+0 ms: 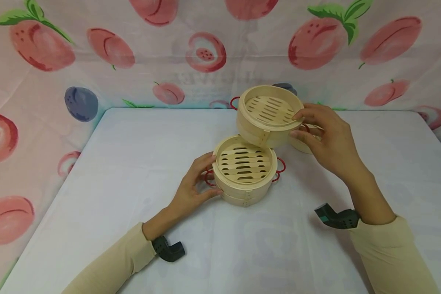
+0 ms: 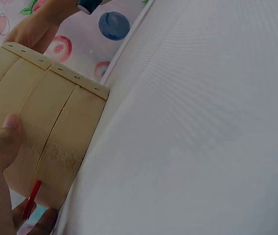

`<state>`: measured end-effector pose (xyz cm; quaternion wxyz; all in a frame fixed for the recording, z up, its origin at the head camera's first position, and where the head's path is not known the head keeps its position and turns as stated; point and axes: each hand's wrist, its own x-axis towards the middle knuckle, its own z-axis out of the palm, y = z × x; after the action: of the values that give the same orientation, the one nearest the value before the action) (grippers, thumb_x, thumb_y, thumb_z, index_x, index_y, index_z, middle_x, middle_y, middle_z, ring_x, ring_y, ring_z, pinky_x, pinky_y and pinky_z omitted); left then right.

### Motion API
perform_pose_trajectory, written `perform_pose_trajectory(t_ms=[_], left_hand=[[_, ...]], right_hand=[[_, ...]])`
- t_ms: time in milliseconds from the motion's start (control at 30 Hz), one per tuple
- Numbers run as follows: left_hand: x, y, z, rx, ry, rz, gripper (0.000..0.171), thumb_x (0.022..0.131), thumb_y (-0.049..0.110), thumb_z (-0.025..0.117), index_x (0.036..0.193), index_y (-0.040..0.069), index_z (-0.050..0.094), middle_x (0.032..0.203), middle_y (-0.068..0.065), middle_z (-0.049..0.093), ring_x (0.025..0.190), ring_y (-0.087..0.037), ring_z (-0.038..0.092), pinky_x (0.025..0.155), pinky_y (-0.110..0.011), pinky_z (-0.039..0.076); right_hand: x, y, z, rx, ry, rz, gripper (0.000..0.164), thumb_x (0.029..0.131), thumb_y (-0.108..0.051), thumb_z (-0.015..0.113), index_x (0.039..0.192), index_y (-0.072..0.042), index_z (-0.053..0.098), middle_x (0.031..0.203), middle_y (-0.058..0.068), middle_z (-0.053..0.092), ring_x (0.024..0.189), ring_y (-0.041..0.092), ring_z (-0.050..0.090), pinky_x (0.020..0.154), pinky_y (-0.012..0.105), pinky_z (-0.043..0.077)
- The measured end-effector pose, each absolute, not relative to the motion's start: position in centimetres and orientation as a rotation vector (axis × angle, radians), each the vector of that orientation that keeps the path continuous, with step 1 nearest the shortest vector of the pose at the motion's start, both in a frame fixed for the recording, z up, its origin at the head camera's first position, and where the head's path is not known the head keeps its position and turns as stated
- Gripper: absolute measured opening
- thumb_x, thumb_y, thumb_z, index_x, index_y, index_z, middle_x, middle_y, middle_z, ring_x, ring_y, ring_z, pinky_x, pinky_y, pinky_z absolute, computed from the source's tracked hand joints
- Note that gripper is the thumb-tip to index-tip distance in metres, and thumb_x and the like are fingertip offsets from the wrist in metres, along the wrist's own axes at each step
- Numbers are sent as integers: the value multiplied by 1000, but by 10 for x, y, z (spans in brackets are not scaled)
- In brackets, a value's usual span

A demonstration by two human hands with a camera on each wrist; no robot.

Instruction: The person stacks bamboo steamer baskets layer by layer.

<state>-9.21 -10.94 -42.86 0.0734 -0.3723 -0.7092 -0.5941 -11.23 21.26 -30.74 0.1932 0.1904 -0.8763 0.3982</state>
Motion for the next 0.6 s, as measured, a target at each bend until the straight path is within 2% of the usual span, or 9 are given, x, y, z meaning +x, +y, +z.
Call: perform_pose_trajectory(t_ms=[167,600], left_hand=[[-93,-109,-429,-1118,-2125,-1786,95,67,-12,81,146,15,36,149,-12,32,124,-32,45,82,-44,52],[-92,-109,-427,-1113,-2135,-1783,95,67,-11,81,146,16,36,149,-11,32,122,-31,47,82,-42,52]], right_hand=[[-112,212,-306,580,-2456,1113,37,75,5,77,109,1,62,128,9,54,92,14,55,79,13,49],[-108,209,-305,657,-2454,1074,36,75,5,77,108,0,63,126,10,56,86,13,53,79,13,49]])
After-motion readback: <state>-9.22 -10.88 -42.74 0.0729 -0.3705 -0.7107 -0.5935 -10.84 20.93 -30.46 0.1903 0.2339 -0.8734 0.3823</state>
